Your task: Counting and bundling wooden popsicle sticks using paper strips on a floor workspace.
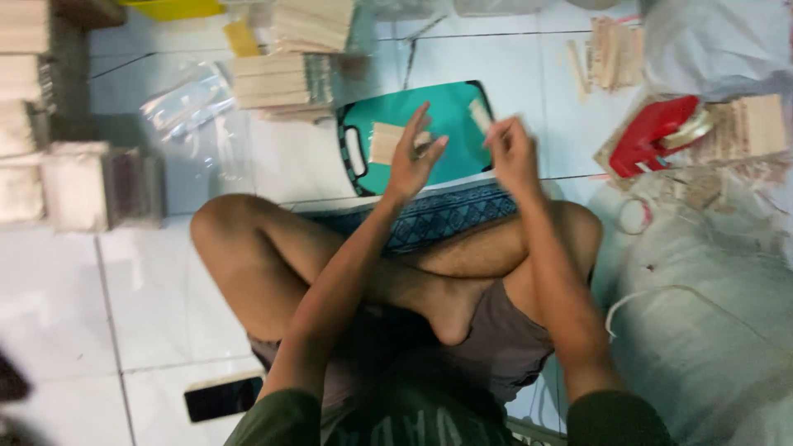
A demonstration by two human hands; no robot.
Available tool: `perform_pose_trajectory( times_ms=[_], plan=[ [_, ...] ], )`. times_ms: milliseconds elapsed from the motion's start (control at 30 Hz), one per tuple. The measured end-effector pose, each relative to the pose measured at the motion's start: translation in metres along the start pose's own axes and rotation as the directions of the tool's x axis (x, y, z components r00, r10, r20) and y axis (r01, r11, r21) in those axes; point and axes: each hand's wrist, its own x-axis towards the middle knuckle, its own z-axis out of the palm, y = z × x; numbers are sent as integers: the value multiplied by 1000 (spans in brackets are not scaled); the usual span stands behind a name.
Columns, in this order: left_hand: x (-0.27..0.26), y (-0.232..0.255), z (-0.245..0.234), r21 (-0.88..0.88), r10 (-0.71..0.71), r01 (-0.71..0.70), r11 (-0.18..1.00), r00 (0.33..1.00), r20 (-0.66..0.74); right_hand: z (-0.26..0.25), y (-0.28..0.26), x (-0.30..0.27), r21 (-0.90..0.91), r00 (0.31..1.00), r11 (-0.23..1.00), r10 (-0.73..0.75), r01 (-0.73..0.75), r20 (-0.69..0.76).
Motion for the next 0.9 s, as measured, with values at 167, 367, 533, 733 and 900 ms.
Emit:
perform_pose_trajectory(
  times_ms=[167,367,533,733,900],
  plan=[
    [-8,-6,10,-460,-280,211,863,956,-87,47,-74,-39,-84,990,987,-132,136,57],
    [-13,-17,10,-470,-395,278,838,903,-170,58,-80,-39,-257,955,920,-279,297,103],
    [-12,3,4,-394,-385,290,872,903,-188,58,-90,-37,-356,922,852,-327,383,210],
    [-11,-1,3,-434,-432,350,830,896,-104,60,-100,-39,-129,937,942,-278,308,213],
    [-8,10,-1,-426,-433,355,832,896,-100,58,-101,-33,-99,934,955,-248,280,256]
  ],
)
